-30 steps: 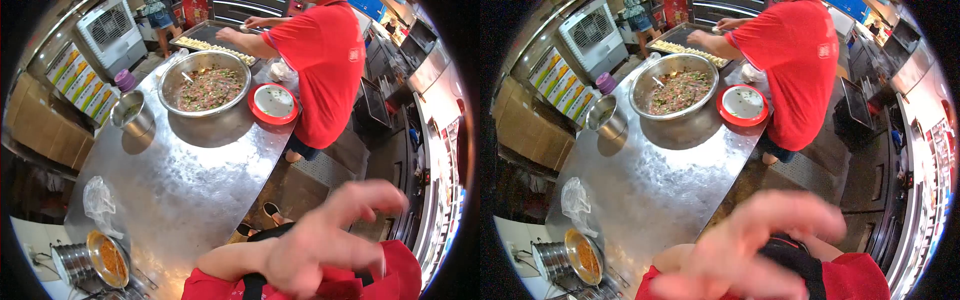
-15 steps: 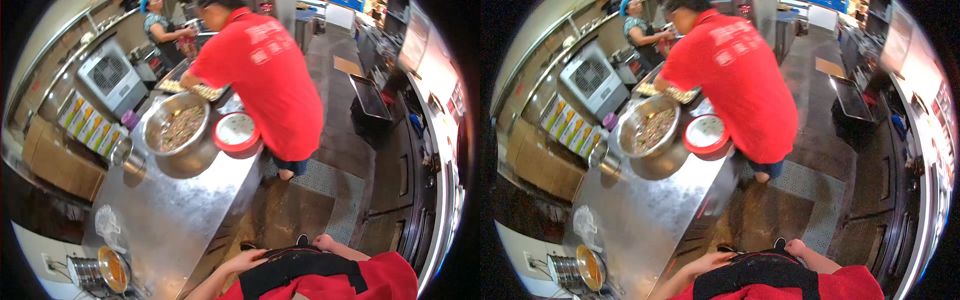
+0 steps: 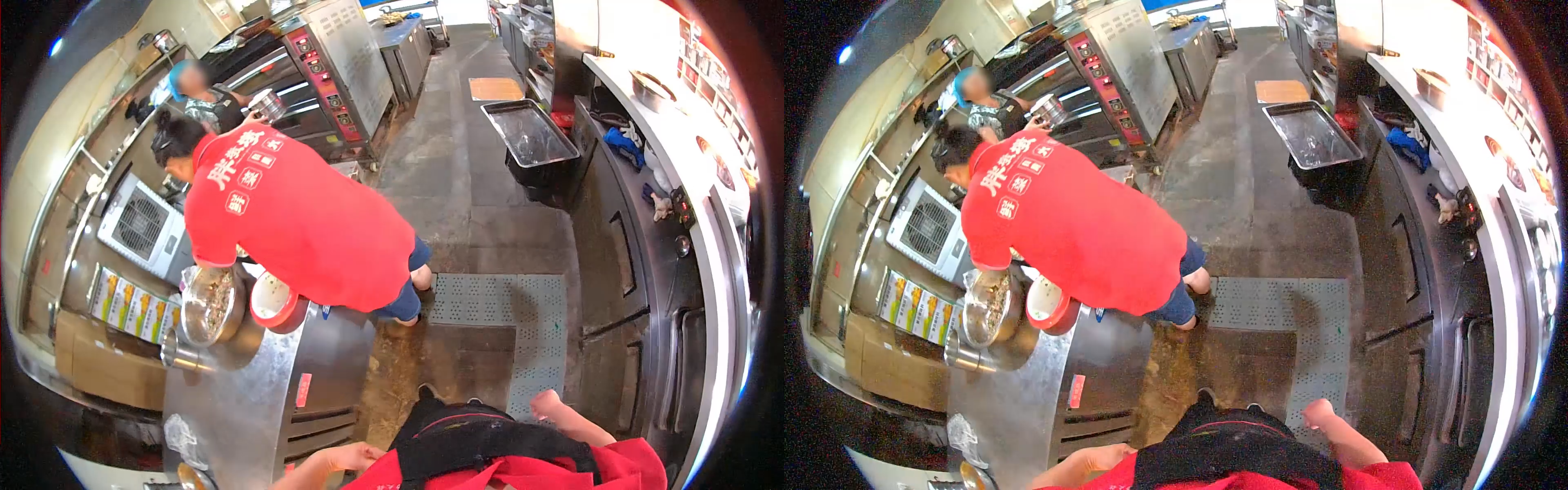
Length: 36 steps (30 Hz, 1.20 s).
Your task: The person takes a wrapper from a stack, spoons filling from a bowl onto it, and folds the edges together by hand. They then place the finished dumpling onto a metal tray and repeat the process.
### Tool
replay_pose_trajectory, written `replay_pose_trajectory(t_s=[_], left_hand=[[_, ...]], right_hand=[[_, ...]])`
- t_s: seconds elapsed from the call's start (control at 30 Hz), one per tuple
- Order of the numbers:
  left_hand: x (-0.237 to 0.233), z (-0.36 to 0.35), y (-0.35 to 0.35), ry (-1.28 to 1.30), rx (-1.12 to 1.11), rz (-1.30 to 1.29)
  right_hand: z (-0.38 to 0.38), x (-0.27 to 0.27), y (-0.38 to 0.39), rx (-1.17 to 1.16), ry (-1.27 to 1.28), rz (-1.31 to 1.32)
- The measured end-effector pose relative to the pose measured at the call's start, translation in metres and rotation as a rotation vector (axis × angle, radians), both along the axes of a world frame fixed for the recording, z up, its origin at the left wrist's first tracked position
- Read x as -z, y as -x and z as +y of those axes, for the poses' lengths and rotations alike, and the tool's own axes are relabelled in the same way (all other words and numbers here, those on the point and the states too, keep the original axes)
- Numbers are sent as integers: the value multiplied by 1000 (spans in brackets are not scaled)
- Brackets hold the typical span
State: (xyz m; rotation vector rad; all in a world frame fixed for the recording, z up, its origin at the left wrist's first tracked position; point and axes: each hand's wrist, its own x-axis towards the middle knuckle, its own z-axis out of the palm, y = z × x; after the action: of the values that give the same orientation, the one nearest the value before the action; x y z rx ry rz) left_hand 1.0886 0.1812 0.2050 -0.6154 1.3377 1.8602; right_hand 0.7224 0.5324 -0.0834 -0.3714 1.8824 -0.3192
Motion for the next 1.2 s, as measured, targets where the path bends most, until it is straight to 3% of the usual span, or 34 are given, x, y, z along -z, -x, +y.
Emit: replay_pose_trajectory(t_s=[0.07,0.1,0.17,0.2,0.27,0.37,0.47,0.53,0.57,0.63,0.67,0.77,0.87,0.9,0.93,1.0,1.03,1.07,1.13,1.17,1.2], left_hand=[[19,-11,9,13,19,-64],[21,-17,20,-8,40,-74],[11,-31,57,1,157,-34],[11,-38,75,-3,161,-28],[15,-53,103,-15,109,-119],[46,-74,143,-103,-55,-186],[109,-80,169,-123,-102,-259],[150,-68,174,176,106,-163],[168,-68,175,178,125,-188],[191,-69,177,169,128,-170],[196,-70,173,168,132,-158],[129,-78,193,202,262,-146],[157,-70,155,208,270,-27],[155,-49,149,96,29,-330],[142,-32,146,91,3,-331],[81,4,135,74,-403,-62],[44,21,137,47,-502,-43],[68,36,113,50,-564,-64],[138,63,68,-144,-617,-262],[118,65,73,-32,-507,-319],[102,68,78,-29,-547,-326]], right_hand=[[-23,-65,7,262,31,-5],[-31,-82,12,265,34,-18],[-40,-110,30,35,159,53],[-38,-119,41,39,155,59],[-44,-135,69,-213,310,145],[-52,-160,117,-294,130,107],[-47,-154,159,-329,35,235],[-52,-157,175,-500,-33,255],[-60,-176,179,-533,101,231],[-52,-155,188,-584,135,212],[-50,-141,190,-632,178,190],[-53,-126,189,-606,281,163],[-79,-140,187,-671,203,120],[-62,-92,195,-744,327,132],[-57,-86,204,-771,328,128],[-78,-102,209,-869,486,204],[-97,-114,203,-715,216,228],[-113,-140,198,-623,250,188],[-125,-115,195,-628,253,218],[-130,-98,194,-672,266,203],[-138,-83,191,-524,250,35]])
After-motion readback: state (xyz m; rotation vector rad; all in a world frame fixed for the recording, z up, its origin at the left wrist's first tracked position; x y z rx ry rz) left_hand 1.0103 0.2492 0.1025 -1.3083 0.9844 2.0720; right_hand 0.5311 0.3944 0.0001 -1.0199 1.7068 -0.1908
